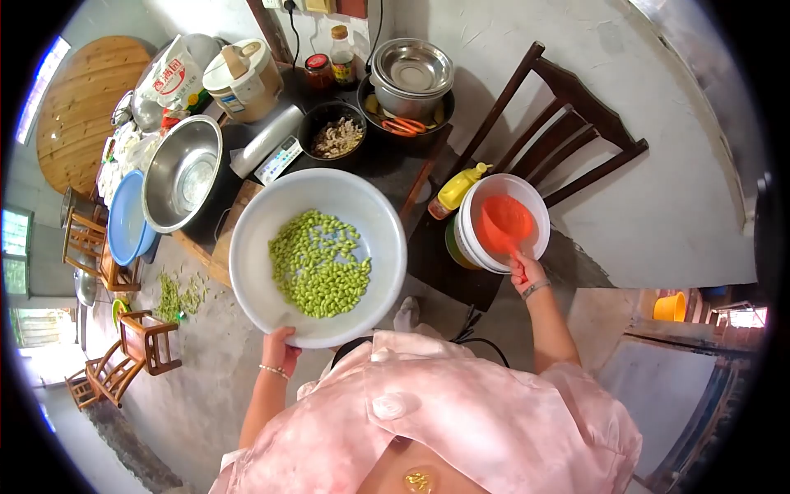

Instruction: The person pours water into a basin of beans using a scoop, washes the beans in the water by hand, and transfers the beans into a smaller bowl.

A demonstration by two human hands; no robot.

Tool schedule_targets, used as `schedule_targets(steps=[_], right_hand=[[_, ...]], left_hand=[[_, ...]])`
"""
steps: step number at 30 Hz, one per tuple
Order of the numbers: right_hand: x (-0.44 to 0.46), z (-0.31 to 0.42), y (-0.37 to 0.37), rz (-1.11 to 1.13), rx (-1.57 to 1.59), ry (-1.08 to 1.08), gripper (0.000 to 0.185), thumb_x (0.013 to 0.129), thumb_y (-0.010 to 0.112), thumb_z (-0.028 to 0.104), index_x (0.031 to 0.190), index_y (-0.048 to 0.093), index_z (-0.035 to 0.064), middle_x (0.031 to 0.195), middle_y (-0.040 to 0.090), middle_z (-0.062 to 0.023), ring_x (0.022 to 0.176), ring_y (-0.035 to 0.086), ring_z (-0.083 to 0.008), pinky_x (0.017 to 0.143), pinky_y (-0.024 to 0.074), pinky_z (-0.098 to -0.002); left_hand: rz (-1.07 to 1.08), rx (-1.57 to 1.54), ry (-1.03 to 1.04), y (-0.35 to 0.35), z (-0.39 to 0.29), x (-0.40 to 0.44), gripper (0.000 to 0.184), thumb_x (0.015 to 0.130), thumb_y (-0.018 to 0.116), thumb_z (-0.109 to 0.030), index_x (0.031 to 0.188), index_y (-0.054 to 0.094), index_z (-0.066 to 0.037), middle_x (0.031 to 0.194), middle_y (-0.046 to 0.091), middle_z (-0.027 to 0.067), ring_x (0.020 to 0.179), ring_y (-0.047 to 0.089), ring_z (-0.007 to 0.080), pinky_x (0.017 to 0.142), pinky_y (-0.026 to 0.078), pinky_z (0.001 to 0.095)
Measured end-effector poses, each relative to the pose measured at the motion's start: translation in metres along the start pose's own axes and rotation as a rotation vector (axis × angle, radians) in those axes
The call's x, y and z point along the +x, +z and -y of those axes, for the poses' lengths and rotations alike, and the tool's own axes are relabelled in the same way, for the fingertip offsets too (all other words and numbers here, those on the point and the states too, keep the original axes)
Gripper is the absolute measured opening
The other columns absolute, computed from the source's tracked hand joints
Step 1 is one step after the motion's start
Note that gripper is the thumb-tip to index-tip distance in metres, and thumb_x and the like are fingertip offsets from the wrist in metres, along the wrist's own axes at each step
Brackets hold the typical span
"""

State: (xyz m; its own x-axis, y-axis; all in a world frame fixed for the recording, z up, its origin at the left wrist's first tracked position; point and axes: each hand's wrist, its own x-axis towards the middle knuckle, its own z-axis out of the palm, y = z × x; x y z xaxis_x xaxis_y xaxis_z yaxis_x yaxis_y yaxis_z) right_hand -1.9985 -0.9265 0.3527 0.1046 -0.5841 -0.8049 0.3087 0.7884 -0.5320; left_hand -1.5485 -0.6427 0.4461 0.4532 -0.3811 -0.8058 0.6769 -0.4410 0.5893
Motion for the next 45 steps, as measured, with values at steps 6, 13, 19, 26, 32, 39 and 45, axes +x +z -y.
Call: schedule_targets(steps=[6, 13, 19, 26, 32, 39, 45], right_hand=[[-0.061, -0.004, 0.001, -0.035, -0.034, -0.23, 0.012, 0.083, 0.057, 0.019, 0.081, 0.05, 0.0096, 0.058, 0.047, -0.001, 0.037, 0.036, -0.0066, 0.03, 0.0252, -0.0214], [-0.162, 0.017, 0.044, 0.013, -0.269, -0.356, 0.008, 0.085, 0.05, 0.015, 0.088, 0.049, 0.0083, 0.058, 0.046, -0.0009, 0.034, 0.036, -0.0063, 0.026, 0.0268, -0.0214], [-0.213, 0.012, 0.094, 0.178, -0.394, -0.288, 0.011, 0.085, 0.049, 0.014, 0.091, 0.048, 0.0052, 0.059, 0.046, -0.0012, 0.034, 0.037, -0.0063, 0.027, 0.0283, -0.021], [-0.203, -0.018, 0.147, 0.258, -0.641, -0.213, 0.014, 0.082, 0.05, 0.009, 0.094, 0.052, 0.0023, 0.058, 0.044, 0.0, 0.034, 0.036, -0.0044, 0.028, 0.0261, -0.0197], [-0.202, -0.032, 0.169, 0.24, -0.941, -0.316, 0.018, 0.08, 0.051, 0.008, 0.097, 0.054, 0.0025, 0.057, 0.046, -0.0004, 0.035, 0.039, -0.0063, 0.03, 0.0297, -0.0219], [-0.2, -0.041, 0.179, 0.199, -1.435, -0.817, 0.029, 0.075, 0.058, 0.011, 0.1, 0.052, -0.002, 0.072, 0.056, -0.0204, 0.069, 0.054, -0.0373, 0.063, 0.0435, -0.0403], [-0.207, -0.045, 0.184, 0.145, -1.652, -1.03, 0.036, 0.074, 0.058, 0.012, 0.107, 0.051, -0.0003, 0.078, 0.057, -0.0228, 0.073, 0.055, -0.0393, 0.064, 0.0432, -0.0439]], left_hand=[[0.111, 0.14, 0.044, 0.034, -0.007, 0.018, 0.026, 0.07, 0.052, -0.008, 0.094, 0.049, -0.002, 0.07, 0.052, 0.006, 0.048, 0.048, 0.0157, 0.035, 0.035, 0.0254], [0.232, 0.25, 0.115, 0.077, 0.0, 0.038, 0.02, 0.069, 0.052, -0.008, 0.086, 0.053, 0.003, 0.066, 0.054, 0.0108, 0.042, 0.048, 0.018, 0.033, 0.038, 0.0254], [0.318, 0.345, 0.076, 0.094, -0.005, 0.033, 0.026, 0.07, 0.052, -0.008, 0.093, 0.051, 0.002, 0.069, 0.054, 0.0105, 0.046, 0.049, 0.0179, 0.034, 0.037, 0.0264], [0.354, 0.257, 0.081, 0.082, -0.001, 0.026, 0.021, 0.069, 0.054, -0.006, 0.087, 0.051, 0.005, 0.063, 0.052, 0.0127, 0.038, 0.046, 0.0183, 0.032, 0.036, 0.0273], [0.342, 0.183, 0.05, 0.058, -0.007, 0.013, 0.027, 0.069, 0.052, -0.003, 0.096, 0.047, -0.001, 0.066, 0.05, 0.01, 0.038, 0.042, 0.017, 0.032, 0.034, 0.0267], [0.363, 0.031, 0.077, 0.031, 0.001, 0.011, 0.027, 0.068, 0.051, -0.005, 0.094, 0.045, 0.001, 0.064, 0.048, 0.0089, 0.042, 0.043, 0.0171, 0.034, 0.035, 0.0272], [0.351, -0.045, 0.04, 0.016, -0.001, 0.009, 0.031, 0.069, 0.05, -0.003, 0.098, 0.042, 0.001, 0.067, 0.048, 0.0099, 0.044, 0.044, 0.0171, 0.033, 0.032, 0.0267]])
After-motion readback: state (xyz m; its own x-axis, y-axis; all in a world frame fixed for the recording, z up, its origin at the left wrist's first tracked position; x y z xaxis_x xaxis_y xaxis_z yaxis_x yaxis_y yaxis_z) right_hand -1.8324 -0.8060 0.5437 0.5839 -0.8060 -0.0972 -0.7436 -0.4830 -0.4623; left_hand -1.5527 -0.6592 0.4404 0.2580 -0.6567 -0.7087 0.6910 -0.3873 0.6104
